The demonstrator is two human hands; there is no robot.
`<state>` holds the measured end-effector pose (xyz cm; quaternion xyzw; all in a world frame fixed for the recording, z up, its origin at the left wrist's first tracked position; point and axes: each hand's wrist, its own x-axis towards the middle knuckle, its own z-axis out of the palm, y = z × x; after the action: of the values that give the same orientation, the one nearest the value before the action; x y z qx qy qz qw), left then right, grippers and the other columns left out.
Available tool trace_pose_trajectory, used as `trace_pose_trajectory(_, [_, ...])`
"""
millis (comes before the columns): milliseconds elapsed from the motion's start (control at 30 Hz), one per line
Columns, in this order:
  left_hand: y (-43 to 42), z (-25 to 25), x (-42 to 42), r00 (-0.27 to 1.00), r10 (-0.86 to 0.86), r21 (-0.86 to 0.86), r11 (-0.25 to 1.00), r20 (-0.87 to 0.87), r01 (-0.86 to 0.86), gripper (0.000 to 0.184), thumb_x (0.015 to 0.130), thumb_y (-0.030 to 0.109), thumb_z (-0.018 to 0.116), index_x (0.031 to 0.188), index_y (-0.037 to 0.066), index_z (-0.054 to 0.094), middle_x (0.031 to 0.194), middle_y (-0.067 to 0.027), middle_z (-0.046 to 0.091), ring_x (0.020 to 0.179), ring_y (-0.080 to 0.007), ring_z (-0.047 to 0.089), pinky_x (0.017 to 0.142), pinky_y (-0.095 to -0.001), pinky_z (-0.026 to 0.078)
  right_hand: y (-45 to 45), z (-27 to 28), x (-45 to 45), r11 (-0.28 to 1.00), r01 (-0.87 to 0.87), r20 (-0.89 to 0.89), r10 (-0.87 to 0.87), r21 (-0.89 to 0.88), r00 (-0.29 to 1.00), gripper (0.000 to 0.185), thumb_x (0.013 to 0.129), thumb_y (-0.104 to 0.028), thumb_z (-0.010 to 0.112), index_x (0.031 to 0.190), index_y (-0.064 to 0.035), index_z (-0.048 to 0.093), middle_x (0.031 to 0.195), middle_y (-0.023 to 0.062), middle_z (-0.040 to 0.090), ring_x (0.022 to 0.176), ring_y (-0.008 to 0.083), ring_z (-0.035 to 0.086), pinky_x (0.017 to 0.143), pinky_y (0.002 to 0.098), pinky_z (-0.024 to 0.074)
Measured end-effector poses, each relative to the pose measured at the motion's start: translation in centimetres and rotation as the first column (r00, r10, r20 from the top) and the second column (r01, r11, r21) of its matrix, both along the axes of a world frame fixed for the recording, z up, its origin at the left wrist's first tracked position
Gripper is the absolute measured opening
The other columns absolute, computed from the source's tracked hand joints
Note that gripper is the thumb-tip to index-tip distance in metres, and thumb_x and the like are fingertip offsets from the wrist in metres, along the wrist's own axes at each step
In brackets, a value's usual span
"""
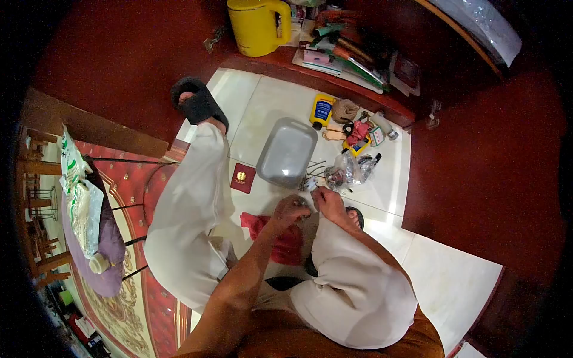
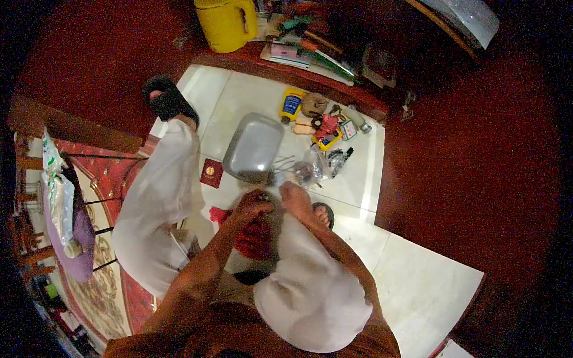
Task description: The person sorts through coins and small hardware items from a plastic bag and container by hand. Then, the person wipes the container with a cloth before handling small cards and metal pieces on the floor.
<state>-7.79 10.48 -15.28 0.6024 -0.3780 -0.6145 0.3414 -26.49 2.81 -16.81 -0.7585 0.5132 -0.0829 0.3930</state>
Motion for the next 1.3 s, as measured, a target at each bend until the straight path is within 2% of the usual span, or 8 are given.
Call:
trace_pose_trajectory(133, [-2.8, 5.2, 0.8, 0.887, 0.219, 0.312, 0.946, -0.407, -0.090, 0.032, 0.083, 0.019, 0.068, 0.108, 0.000, 0.062, 0.099, -0.0144, 0.068, 0.085, -0.0296, 0.066, 0.075, -0.0391, 0.055, -2.6, 0.4, 0.0, 0.979, -0.056, -0.018, 0.053, -0.198, 0.998, 0.028, 0.088, -0.010, 0.059, 0.114, 0.0008, 0.060, 0.112, 0.0280, 0.062, 0.097, 0.0422, 0.064, 0.080, 0.0475, 0.0517])
trace_pose_trajectory(233, [-1.1, 1.1, 1.2, 0.990, -0.109, 0.104, 0.990, 0.085, 0.100, 0.031, 0.084, 0.018, 0.065, 0.110, 0.003, 0.062, 0.100, -0.0163, 0.066, 0.090, -0.0345, 0.064, 0.079, -0.0434, 0.053, -4.3, -0.4, 0.6, 0.880, -0.217, -0.058, 0.213, -0.422, 0.975, 0.051, 0.083, -0.003, 0.058, 0.133, -0.0010, 0.047, 0.133, 0.0285, 0.049, 0.110, 0.0431, 0.060, 0.088, 0.0495, 0.0505])
trace_pose_trajectory(333, [2.1, -1.5, 0.8, 0.849, -0.055, -0.194, 0.964, 0.525, 0.183, 0.029, 0.087, 0.022, 0.061, 0.111, 0.006, 0.063, 0.099, -0.0180, 0.066, 0.092, -0.0357, 0.064, 0.079, -0.0456, 0.051, -5.1, -1.3, 1.4, 0.898, -0.296, -0.228, 0.229, -0.327, 0.946, 0.070, 0.080, -0.003, 0.057, 0.145, -0.0049, 0.032, 0.145, 0.0255, 0.039, 0.120, 0.0431, 0.054, 0.092, 0.0499, 0.0493])
trace_pose_trajectory(533, [2.8, -2.4, 0.8, 0.623, -0.199, 0.059, 0.969, 0.757, 0.239, 0.031, 0.087, 0.032, 0.060, 0.102, 0.006, 0.063, 0.100, -0.0167, 0.066, 0.095, -0.0382, 0.063, 0.081, -0.0470, 0.051, -3.8, -0.6, 2.3, 0.914, -0.380, -0.439, 0.284, -0.146, 0.852, 0.043, 0.084, -0.008, 0.056, 0.126, -0.0026, 0.048, 0.119, 0.0215, 0.054, 0.087, 0.0411, 0.067, 0.076, 0.0519, 0.0530])
trace_pose_trajectory(667, [2.6, -0.5, 1.8, 0.677, 0.207, -0.143, 0.978, 0.706, -0.150, 0.031, 0.087, 0.025, 0.065, 0.115, 0.012, 0.061, 0.095, -0.0159, 0.067, 0.094, -0.0375, 0.064, 0.082, -0.0494, 0.050, -2.1, -2.0, 1.4, 0.848, -0.481, -0.494, 0.328, -0.222, 0.805, 0.024, 0.084, -0.007, 0.056, 0.108, -0.0040, 0.057, 0.107, 0.0196, 0.054, 0.071, 0.0398, 0.065, 0.062, 0.0470, 0.0548])
trace_pose_trajectory(733, [0.1, -1.9, 4.6, 0.446, 0.134, 0.007, 0.954, 0.885, -0.300, 0.037, 0.087, 0.023, 0.065, 0.122, 0.011, 0.060, 0.104, -0.0165, 0.067, 0.099, -0.0371, 0.064, 0.085, -0.0508, 0.050, -1.2, -2.1, 0.8, 0.878, -0.413, -0.398, 0.299, -0.241, 0.867, 0.025, 0.084, -0.006, 0.056, 0.109, -0.0044, 0.056, 0.106, 0.0195, 0.054, 0.074, 0.0406, 0.065, 0.063, 0.0481, 0.0549])
trace_pose_trajectory(800, [-0.7, -0.9, 6.6, 0.187, 0.364, -0.228, 0.833, 0.913, -0.504, 0.043, 0.088, 0.022, 0.064, 0.128, 0.008, 0.056, 0.118, -0.0171, 0.063, 0.107, -0.0390, 0.060, 0.090, -0.0527, 0.047, -1.0, -0.4, 1.3, 0.919, -0.367, -0.402, 0.285, -0.143, 0.870, 0.028, 0.085, -0.006, 0.056, 0.113, -0.0047, 0.054, 0.108, 0.0192, 0.054, 0.082, 0.0423, 0.065, 0.067, 0.0510, 0.0546])
trace_pose_trajectory(1300, [-3.0, -1.3, 10.0, 0.422, 0.213, 0.119, 0.764, 0.881, -0.634, 0.051, 0.074, 0.024, 0.076, 0.116, 0.007, 0.052, 0.107, -0.0159, 0.064, 0.106, -0.0367, 0.061, 0.093, -0.0545, 0.044, 0.7, 3.6, 2.5, 0.943, -0.301, -0.200, 0.271, -0.143, 0.942, 0.030, 0.084, -0.007, 0.056, 0.113, -0.0019, 0.053, 0.108, 0.0250, 0.057, 0.082, 0.0419, 0.066, 0.065, 0.0538, 0.0527])
